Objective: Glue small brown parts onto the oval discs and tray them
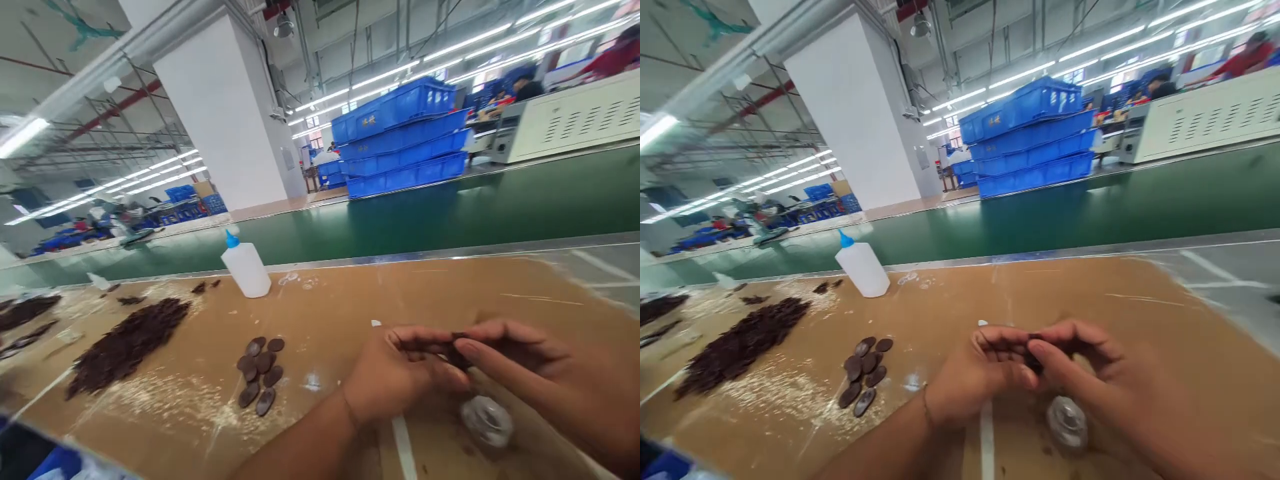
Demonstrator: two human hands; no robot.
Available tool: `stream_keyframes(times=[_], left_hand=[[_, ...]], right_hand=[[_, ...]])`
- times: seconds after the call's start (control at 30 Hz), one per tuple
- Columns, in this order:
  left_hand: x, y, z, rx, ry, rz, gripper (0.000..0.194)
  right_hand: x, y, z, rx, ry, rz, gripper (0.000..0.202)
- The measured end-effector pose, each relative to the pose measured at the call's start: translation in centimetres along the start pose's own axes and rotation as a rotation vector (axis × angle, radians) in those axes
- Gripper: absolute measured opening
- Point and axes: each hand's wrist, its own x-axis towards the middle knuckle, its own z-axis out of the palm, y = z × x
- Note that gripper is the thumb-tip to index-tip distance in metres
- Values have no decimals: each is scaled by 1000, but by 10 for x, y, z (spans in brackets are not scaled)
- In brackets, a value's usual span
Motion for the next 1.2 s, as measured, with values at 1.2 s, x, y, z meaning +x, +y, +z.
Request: stream_keyframes(times=[1.2], left_hand=[[3, -1, -11, 225, -105, 85, 48]], right_hand=[[5, -39, 1, 57, 0, 174, 21]])
